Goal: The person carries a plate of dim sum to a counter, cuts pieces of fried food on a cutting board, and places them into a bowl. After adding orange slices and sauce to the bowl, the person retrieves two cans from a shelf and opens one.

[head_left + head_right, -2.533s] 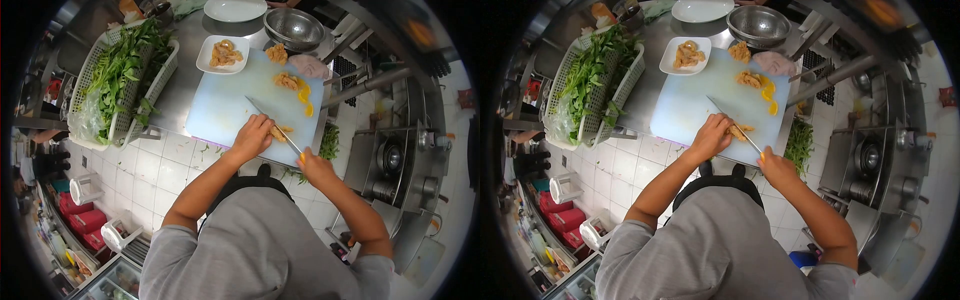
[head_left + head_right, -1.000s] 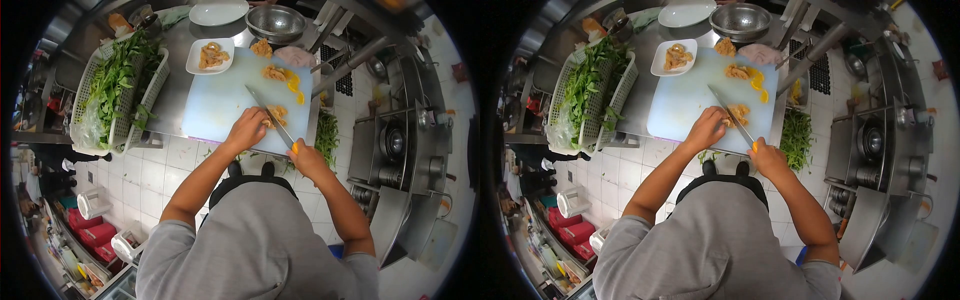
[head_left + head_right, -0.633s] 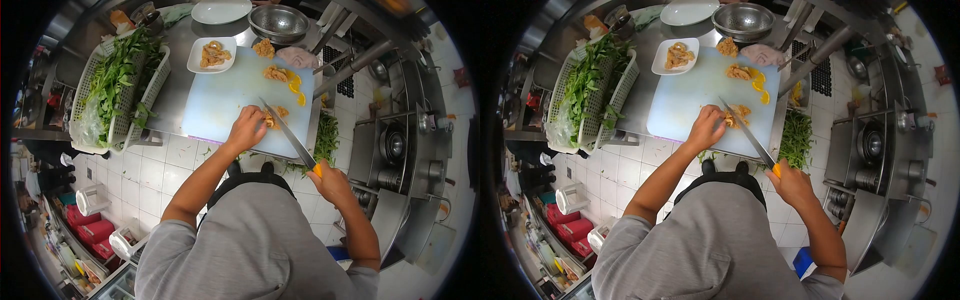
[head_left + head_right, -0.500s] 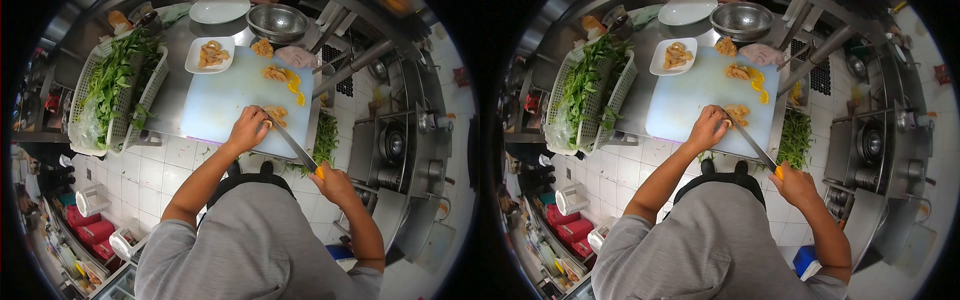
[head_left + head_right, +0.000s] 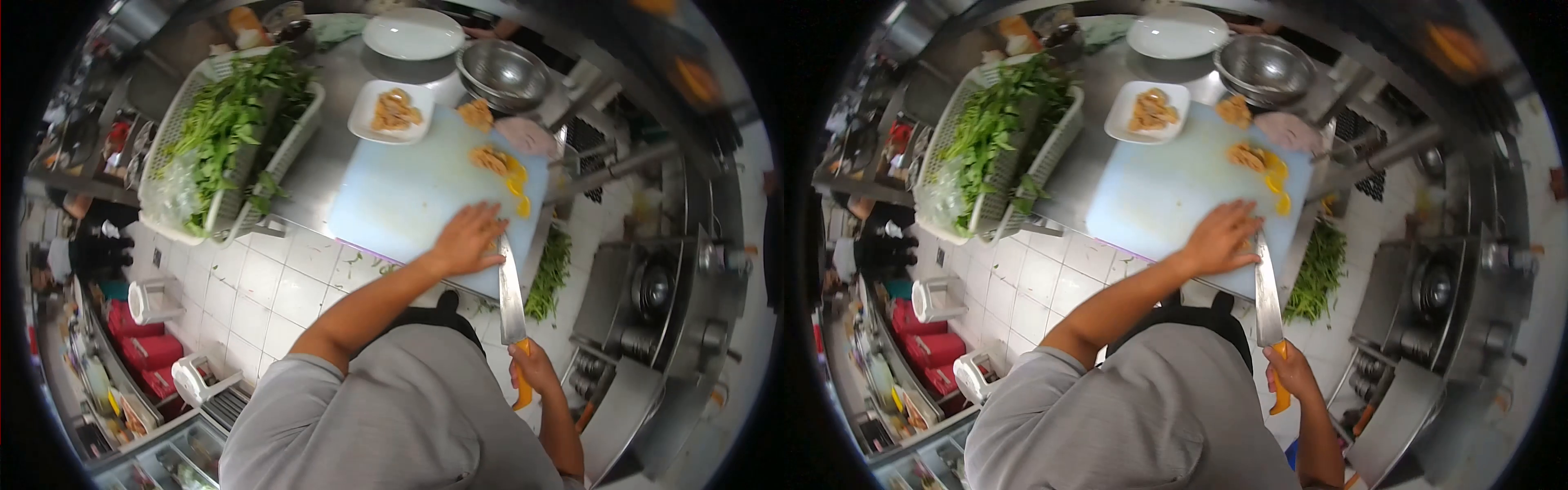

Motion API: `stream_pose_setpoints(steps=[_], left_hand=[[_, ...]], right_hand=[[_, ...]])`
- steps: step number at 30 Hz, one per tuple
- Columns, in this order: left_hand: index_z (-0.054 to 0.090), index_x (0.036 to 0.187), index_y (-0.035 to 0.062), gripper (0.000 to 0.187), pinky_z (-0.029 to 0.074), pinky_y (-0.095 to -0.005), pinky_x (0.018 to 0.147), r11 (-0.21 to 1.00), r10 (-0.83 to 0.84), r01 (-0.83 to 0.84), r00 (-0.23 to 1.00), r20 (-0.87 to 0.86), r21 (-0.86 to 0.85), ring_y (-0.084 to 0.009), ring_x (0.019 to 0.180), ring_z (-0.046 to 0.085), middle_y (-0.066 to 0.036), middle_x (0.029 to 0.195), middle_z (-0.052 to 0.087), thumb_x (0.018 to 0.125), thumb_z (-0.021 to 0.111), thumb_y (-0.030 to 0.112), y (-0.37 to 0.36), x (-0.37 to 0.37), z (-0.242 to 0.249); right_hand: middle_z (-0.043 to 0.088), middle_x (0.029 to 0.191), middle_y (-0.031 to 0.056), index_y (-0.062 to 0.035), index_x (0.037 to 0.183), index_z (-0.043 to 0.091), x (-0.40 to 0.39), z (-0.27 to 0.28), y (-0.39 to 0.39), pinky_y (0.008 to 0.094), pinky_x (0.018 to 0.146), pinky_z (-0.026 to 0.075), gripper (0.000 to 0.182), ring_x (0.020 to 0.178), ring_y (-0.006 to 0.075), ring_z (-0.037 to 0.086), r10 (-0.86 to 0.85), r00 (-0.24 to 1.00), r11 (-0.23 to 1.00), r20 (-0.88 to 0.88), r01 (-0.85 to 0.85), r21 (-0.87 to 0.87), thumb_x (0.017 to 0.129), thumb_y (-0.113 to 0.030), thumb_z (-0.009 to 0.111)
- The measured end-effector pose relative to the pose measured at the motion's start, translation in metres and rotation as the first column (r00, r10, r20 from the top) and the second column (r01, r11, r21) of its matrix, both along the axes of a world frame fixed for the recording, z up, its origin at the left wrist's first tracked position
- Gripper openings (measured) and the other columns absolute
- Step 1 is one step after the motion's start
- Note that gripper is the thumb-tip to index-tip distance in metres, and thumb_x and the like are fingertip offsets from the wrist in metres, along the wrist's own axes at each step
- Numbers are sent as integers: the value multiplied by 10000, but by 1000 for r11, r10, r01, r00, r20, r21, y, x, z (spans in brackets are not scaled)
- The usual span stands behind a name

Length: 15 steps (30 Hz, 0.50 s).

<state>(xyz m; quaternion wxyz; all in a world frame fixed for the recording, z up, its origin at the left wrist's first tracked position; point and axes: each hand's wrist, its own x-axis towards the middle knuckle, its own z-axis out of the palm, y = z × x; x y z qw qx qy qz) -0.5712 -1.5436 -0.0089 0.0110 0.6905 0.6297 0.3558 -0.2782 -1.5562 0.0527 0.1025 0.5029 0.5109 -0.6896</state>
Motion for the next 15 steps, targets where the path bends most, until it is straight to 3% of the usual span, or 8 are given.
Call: stream_pose_setpoints(steps=[2,3,5,8,12,14,15], left_hand=[[621,1079,66,438,419,-426,952,994,92,-98,991,100,57,-345,1116,515,-159,1252,517,696,740,241,2,4,-6],[621,1079,66,438,419,-426,952,992,106,-112,990,89,64,-345,1116,515,-159,1252,517,696,740,241,3,5,-10],[629,974,47,310,441,-399,908,958,195,-247,932,307,144,-326,1047,538,-146,1190,548,683,715,112,4,3,-11],[616,890,21,244,451,-408,874,900,297,-383,888,351,209,-329,1001,541,-161,1149,562,669,696,86,7,-21,-2],[625,858,9,202,484,-410,852,855,382,-438,894,234,279,-343,956,578,-176,1067,618,690,686,102,19,-102,29],[627,881,1,219,484,-415,835,875,343,-375,926,155,306,-352,939,581,-165,1027,623,696,686,102,34,-155,41],[629,923,7,222,480,-402,838,903,339,-349,937,82,250,-349,983,575,-166,1055,605,749,682,135,38,-175,49]], right_hand=[[505,553,67,-27,985,488,-29,-9,6,294,390,415,274,395,158,491,40,999,998,-29,-39,40,926,-292,522],[505,553,68,-24,988,487,-44,-10,6,295,389,415,279,392,160,491,45,998,996,-40,-42,75,927,-294,519],[510,558,67,-19,982,501,-74,-4,11,299,394,419,289,397,161,498,94,994,989,-56,-86,123,922,-301,525],[514,562,62,-9,973,511,-117,7,18,299,406,429,314,405,156,506,135,989,977,-51,-124,174,917,-317,527],[515,563,62,-3,948,502,-179,43,32,291,404,419,333,404,147,497,229,970,948,-84,-203,246,915,-334,531],[511,560,61,-6,940,497,-192,49,37,289,391,407,336,398,144,486,228,964,947,-135,-188,260,916,-339,532],[520,563,59,-6,930,503,-192,50,39,287,408,420,332,404,142,498,244,963,946,-112,-210,248,913,-336,535]])
